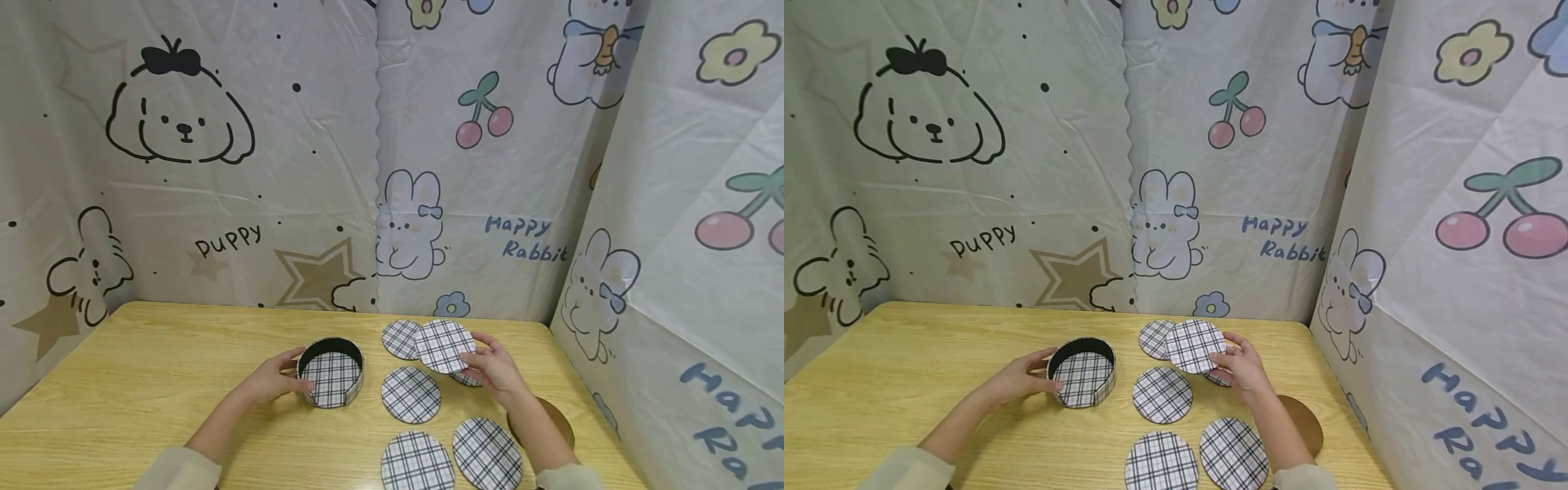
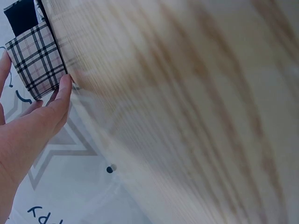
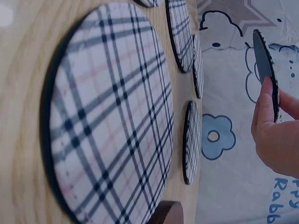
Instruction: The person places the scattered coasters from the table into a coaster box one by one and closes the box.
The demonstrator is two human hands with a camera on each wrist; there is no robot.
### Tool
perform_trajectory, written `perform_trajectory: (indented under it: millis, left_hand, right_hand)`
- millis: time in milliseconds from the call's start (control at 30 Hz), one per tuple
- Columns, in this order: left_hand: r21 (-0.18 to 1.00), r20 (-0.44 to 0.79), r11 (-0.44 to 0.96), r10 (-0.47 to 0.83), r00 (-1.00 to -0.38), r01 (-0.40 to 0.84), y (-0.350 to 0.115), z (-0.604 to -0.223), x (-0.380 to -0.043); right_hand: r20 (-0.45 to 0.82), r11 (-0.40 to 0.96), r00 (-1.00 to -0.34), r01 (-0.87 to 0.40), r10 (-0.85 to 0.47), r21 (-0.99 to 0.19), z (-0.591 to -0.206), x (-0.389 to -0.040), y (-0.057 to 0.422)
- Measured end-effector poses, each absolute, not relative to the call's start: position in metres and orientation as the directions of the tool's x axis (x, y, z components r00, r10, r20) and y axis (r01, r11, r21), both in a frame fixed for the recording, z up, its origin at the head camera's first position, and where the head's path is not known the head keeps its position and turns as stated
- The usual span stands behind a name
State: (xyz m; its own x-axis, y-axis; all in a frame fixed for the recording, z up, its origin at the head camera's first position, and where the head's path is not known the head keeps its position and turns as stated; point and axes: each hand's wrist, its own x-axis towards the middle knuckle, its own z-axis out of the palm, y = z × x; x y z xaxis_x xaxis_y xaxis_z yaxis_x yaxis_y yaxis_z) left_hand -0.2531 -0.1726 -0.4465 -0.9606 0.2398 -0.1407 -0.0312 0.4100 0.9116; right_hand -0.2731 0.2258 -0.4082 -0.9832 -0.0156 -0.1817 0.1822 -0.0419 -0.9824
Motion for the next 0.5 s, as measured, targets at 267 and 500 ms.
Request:
perform_trajectory:
  millis: [267, 500]
  left_hand:
    - [0.934, -0.145, 0.356, 0.285, -0.948, -0.035, -0.174, -0.448, -0.253]
    - [0.941, -0.148, 0.335, 0.307, -0.94, -0.038, -0.176, -0.448, -0.253]
  right_hand:
    - [-0.196, -0.081, -0.98, 0.199, -0.04, -0.977, -0.412, -0.275, 0.205]
    - [-0.19, -0.07, -0.98, 0.194, -0.068, -0.978, -0.414, -0.274, 0.189]
